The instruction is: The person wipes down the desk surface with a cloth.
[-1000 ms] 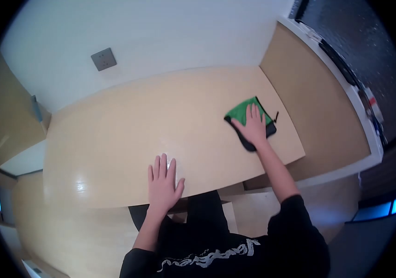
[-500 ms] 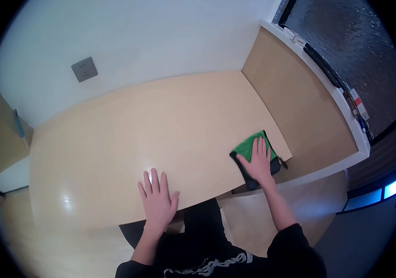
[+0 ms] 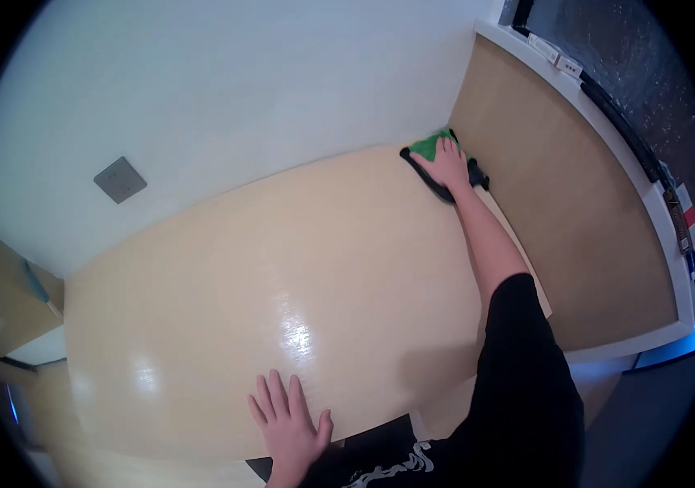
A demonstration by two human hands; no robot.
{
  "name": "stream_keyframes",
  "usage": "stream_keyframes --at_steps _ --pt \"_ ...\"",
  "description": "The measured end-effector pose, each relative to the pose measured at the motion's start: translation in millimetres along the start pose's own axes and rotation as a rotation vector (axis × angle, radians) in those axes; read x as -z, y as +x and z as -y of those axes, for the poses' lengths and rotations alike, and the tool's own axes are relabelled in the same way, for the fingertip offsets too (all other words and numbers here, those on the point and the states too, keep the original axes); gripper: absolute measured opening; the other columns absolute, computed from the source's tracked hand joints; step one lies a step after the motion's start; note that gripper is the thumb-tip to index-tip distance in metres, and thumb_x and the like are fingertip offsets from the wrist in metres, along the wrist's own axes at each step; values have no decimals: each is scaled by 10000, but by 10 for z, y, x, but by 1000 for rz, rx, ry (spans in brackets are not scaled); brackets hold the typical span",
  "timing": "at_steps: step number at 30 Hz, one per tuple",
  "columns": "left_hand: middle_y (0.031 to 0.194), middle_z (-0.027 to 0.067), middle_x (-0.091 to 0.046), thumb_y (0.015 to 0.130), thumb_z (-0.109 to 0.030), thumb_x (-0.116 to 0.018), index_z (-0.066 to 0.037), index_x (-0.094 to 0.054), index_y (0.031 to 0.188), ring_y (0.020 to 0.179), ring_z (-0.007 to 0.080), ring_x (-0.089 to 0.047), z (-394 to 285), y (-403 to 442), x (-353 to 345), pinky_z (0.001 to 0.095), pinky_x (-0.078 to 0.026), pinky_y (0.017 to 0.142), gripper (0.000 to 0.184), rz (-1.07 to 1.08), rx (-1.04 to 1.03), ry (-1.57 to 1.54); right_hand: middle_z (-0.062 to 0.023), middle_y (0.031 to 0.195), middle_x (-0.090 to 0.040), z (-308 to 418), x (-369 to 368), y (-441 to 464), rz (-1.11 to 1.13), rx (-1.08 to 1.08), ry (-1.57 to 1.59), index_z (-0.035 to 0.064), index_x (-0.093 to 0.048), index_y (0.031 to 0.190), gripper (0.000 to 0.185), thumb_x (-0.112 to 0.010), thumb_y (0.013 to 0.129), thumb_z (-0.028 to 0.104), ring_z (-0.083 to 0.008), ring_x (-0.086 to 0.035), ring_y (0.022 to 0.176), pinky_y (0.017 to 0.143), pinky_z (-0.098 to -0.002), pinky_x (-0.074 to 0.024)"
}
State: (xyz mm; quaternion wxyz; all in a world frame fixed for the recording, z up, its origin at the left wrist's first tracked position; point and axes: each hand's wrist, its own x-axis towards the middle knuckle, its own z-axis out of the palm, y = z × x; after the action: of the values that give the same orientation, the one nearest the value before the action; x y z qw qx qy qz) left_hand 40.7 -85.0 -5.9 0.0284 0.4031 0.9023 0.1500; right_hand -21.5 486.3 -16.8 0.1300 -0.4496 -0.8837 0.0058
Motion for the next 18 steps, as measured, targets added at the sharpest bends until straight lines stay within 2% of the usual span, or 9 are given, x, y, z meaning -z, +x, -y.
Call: stream_keyframes --at_steps 2,4,8,11,13,18 --pt "1487 298 -300 806 -389 -623 33 -418 1378 1401 509 -212 -18 -10 -3 673 -145 1084 739 -7 -7 5 -183 1544 -295 58 -12 177 25 -16 -5 -30 -291 1476 1078 -444 799 794 -282 -260 1439 1174 -445 -197" --pt "1508 280 -279 813 -374 -601 9 -398 1400 1422 472 -204 -16 -27 -6 625 -102 1124 730 -22 3 -5 -180 1548 -289 94 -15 202 43 -45 -3 -31 -283 1480 1075 -440 804 790 -278 -245 1446 1178 -443 -188" --pt "1507 271 -288 811 -373 -605 -1 -402 1402 1421 464 -214 -28 1 22 617 -114 1127 727 -38 13 -14 -164 1574 -236 66 38 36 60 -2 18 -5 -261 1497 1021 -412 839 761 -267 -198 1463 1192 -437 -147" --pt "1507 258 -300 809 -369 -611 -15 -406 1405 1421 449 -226 -1 -60 -21 607 -127 1130 722 -41 9 -27 -162 1580 -221 -114 180 -429 90 9 -18 -6 -271 1492 988 -413 856 738 -267 -183 1471 1198 -438 -137" --pt "1496 264 -311 803 -381 -634 -2 -436 1379 1411 458 -236 16 -27 -92 625 -155 1119 717 -106 -3 -16 -168 1575 -234 -320 267 -749 62 97 13 -10 -281 1486 962 -426 869 713 -264 -185 1472 1199 -429 -142" --pt "1491 262 -318 827 -371 -623 -2 -435 1380 1408 457 -242 27 -59 -67 622 -163 1118 691 -134 -17 -46 -186 1563 -251 -903 649 -2037 92 106 13 -22 -299 1474 887 -486 896 624 -278 -211 1462 1196 -399 -165"
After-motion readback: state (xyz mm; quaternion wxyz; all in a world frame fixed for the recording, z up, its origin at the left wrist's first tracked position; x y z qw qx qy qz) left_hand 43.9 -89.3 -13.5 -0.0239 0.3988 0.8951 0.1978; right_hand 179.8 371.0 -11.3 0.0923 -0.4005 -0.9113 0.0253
